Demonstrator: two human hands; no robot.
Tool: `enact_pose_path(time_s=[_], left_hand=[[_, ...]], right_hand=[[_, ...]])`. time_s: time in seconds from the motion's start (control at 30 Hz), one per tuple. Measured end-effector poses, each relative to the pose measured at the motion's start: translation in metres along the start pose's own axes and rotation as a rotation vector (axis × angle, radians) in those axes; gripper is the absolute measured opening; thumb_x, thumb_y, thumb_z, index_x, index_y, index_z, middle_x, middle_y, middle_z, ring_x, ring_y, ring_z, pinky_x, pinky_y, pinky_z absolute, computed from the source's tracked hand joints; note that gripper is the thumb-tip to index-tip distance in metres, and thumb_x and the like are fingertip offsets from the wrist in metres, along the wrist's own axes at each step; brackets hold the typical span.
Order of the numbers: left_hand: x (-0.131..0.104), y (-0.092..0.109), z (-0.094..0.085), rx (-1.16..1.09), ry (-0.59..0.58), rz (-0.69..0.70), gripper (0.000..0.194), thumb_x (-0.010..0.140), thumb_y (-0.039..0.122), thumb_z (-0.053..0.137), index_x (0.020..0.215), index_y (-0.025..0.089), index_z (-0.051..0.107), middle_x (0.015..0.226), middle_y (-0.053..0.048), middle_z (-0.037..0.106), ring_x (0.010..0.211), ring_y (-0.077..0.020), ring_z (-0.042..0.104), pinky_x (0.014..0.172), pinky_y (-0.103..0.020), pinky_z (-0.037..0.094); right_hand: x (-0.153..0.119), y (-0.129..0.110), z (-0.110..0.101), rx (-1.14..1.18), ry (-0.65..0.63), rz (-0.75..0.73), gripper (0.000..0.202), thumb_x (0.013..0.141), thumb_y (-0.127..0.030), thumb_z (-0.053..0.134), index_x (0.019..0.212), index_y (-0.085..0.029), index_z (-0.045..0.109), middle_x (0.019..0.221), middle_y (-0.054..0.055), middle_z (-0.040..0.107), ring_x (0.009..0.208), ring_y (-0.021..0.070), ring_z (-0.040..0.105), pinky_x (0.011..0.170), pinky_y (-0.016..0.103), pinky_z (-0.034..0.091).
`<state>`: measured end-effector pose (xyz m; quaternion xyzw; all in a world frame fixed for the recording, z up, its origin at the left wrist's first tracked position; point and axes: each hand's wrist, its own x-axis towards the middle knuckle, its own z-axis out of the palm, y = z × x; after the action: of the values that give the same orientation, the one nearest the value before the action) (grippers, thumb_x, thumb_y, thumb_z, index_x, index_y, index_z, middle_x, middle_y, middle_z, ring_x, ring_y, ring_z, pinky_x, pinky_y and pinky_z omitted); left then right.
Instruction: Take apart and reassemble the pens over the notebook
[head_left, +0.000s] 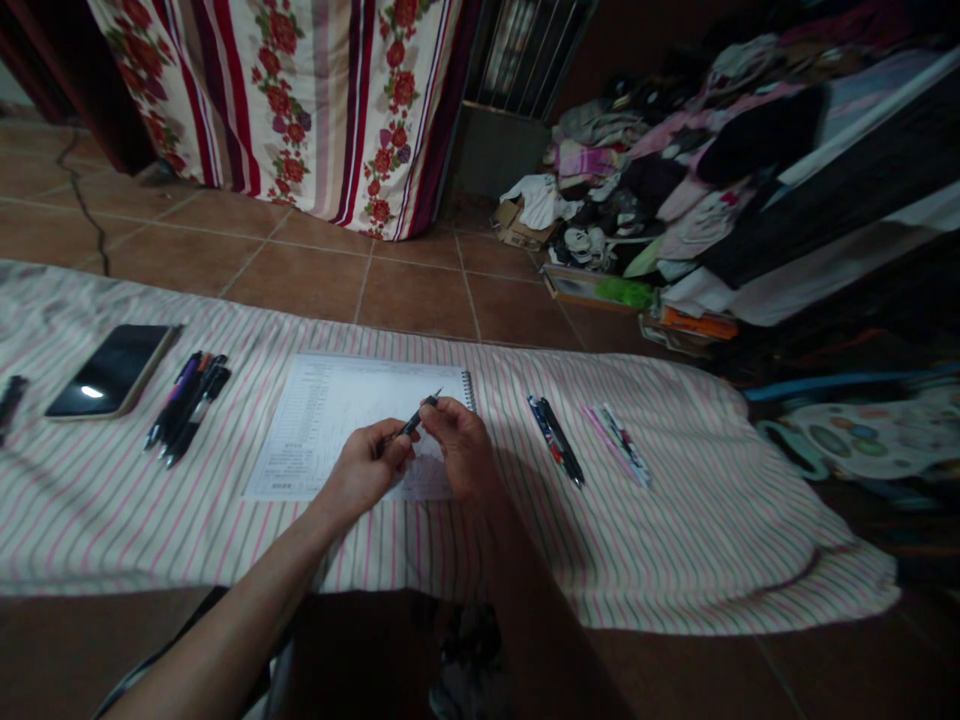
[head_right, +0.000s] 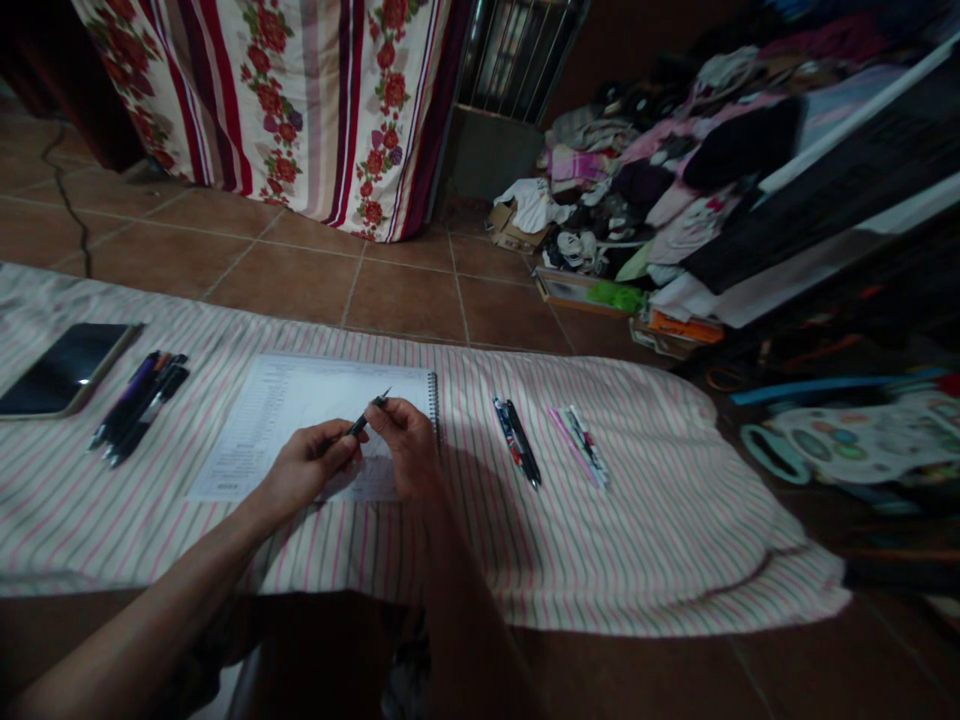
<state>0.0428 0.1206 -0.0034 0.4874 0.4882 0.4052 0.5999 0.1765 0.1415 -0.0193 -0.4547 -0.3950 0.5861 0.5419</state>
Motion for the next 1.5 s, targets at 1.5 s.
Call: enact_pose_path(time_s=[1.5], left_hand=[[0.0013,-0.0011,0.0032,-0.094,-0.001,-0.045,0.025,0.066,0.038,0.063,0.071,0.015,0.057,0.051,0.003,0.049,0.045,-0.0076,0.04,0.045,-0.022,0.03]], right_hand=[[-0.0009,0.0001,0.0028,-0.022,-0.002,0.009,0.024,0.063,-0.038,0.074,0.078,-0.02,0.07,0.071,0.001,0.067,0.067,0.0137,0.058,0.07,0.03,0.044]])
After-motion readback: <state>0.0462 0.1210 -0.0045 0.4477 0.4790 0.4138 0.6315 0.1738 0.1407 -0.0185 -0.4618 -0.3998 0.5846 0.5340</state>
